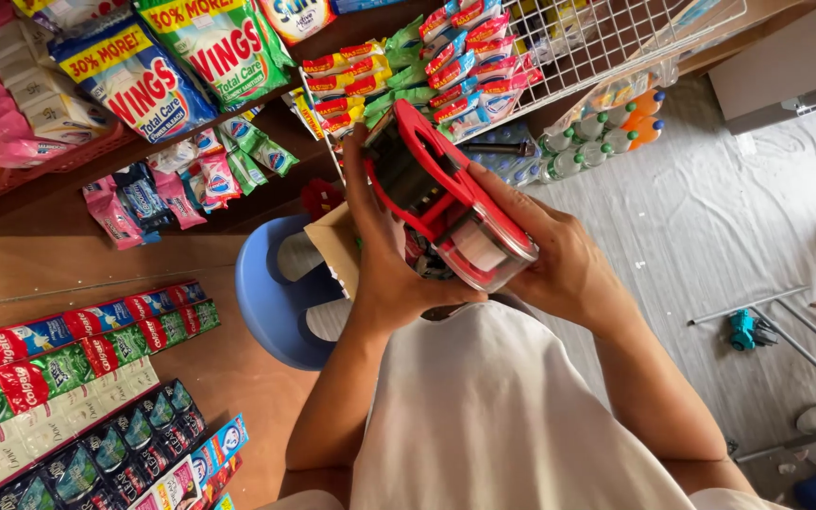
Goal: Labeling detergent and soap sachets using a price labeler and sorting them into a box.
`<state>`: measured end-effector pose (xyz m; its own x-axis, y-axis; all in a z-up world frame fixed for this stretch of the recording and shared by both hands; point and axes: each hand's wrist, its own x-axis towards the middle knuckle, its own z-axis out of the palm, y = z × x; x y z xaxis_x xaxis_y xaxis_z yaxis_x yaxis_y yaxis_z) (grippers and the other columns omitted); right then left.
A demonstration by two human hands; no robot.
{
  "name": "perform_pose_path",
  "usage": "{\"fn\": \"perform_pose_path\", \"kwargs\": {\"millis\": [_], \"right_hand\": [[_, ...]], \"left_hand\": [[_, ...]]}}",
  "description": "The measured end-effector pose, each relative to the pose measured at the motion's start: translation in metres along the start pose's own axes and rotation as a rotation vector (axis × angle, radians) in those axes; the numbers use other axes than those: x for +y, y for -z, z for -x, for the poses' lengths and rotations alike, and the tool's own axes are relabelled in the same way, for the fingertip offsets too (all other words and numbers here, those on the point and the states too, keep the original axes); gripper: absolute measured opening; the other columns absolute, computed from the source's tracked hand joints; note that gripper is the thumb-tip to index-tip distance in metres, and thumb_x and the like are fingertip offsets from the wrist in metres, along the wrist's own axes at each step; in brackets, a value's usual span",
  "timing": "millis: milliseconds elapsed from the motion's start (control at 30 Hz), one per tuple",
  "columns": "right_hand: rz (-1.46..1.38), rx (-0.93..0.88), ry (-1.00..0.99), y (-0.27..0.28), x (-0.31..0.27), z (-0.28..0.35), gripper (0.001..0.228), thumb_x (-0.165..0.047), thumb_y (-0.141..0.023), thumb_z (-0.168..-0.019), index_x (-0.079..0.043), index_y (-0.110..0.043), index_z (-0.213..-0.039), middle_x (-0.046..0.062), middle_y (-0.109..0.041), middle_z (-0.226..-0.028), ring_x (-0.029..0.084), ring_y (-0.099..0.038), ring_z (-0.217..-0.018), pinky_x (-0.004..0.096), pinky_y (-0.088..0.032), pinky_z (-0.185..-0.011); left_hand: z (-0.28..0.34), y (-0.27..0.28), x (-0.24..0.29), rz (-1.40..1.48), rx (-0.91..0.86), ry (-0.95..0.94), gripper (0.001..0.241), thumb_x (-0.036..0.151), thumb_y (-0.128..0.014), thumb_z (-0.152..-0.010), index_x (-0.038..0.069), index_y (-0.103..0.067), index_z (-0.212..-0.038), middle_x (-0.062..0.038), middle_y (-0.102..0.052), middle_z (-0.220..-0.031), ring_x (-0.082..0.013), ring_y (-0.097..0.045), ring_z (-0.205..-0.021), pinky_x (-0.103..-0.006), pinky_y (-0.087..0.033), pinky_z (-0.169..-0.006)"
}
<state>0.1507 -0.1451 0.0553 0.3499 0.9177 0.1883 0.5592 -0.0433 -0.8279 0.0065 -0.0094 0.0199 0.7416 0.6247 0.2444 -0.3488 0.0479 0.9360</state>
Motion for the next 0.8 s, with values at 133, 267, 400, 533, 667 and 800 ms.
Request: {"fn": "perform_pose_path", "kwargs": {"millis": [133, 267, 400, 533, 667, 800], "right_hand": [[-0.082, -0.013, -0.032, 0.001, 0.008, 0.002, 0.083, -0.011, -0.080, -0.085, -0.006, -0.041, -0.157, 0.019, -0.069, -0.134, 0.033, -0.070, -0.124, 0.039, -0.055, -0.101], [-0.162, 0.005, 0.005, -0.004, 0.026, 0.006, 0.078, -0.010, -0.078, -0.089, -0.003, -0.042, -0.158, 0.019, -0.068, -0.140, 0.031, -0.071, -0.127, 0.038, -0.053, -0.108], [-0.151, 0.008, 0.068, -0.006, 0.033, 0.004, 0.083, -0.012, -0.083, -0.084, 0.000, -0.043, -0.156, 0.019, -0.065, -0.143, 0.031, -0.067, -0.130, 0.037, -0.051, -0.110], [-0.166, 0.009, 0.086, -0.006, 0.035, 0.003, 0.084, -0.014, -0.084, -0.083, -0.001, -0.043, -0.155, 0.020, -0.060, -0.149, 0.031, -0.064, -0.134, 0.038, -0.050, -0.112], [-0.155, 0.019, 0.085, -0.007, 0.030, 0.002, 0.084, -0.015, -0.084, -0.083, -0.002, -0.043, -0.156, 0.019, -0.058, -0.151, 0.032, -0.063, -0.136, 0.038, -0.050, -0.113], [-0.079, 0.026, 0.038, -0.005, 0.015, -0.004, 0.090, -0.015, -0.086, -0.078, -0.004, -0.042, -0.155, 0.020, -0.060, -0.148, 0.034, -0.064, -0.133, 0.039, -0.052, -0.108]], "left_hand": [[0.007, -0.002, 0.001, -0.329, 0.024, -0.120, 0.156, 0.052, -0.101, -0.063, 0.016, 0.008, -0.169, -0.015, -0.007, -0.171, -0.0316, -0.022, -0.159, -0.0480, -0.032, -0.132], [0.002, -0.006, 0.010, -0.725, 0.097, -0.350, 0.161, 0.058, -0.098, -0.049, 0.022, 0.004, -0.168, -0.018, -0.001, -0.168, -0.0409, -0.011, -0.159, -0.0562, -0.027, -0.131], [0.006, -0.005, 0.009, -0.740, 0.097, -0.418, 0.151, 0.061, -0.098, -0.062, 0.026, 0.002, -0.169, -0.020, 0.000, -0.169, -0.0423, -0.017, -0.159, -0.0528, -0.031, -0.126], [0.007, -0.005, 0.009, -0.735, 0.095, -0.460, 0.149, 0.062, -0.097, -0.063, 0.028, 0.002, -0.170, -0.020, 0.001, -0.169, -0.0412, -0.020, -0.159, -0.0513, -0.033, -0.126], [0.004, -0.003, 0.010, -0.724, 0.084, -0.455, 0.149, 0.063, -0.096, -0.065, 0.027, 0.003, -0.170, -0.021, 0.002, -0.169, -0.0431, -0.019, -0.159, -0.0523, -0.032, -0.126], [0.000, 0.002, 0.012, -0.515, 0.034, -0.337, 0.153, 0.048, -0.102, -0.060, 0.025, 0.004, -0.169, -0.016, 0.001, -0.171, -0.0331, -0.018, -0.159, -0.0487, -0.032, -0.128]]}}
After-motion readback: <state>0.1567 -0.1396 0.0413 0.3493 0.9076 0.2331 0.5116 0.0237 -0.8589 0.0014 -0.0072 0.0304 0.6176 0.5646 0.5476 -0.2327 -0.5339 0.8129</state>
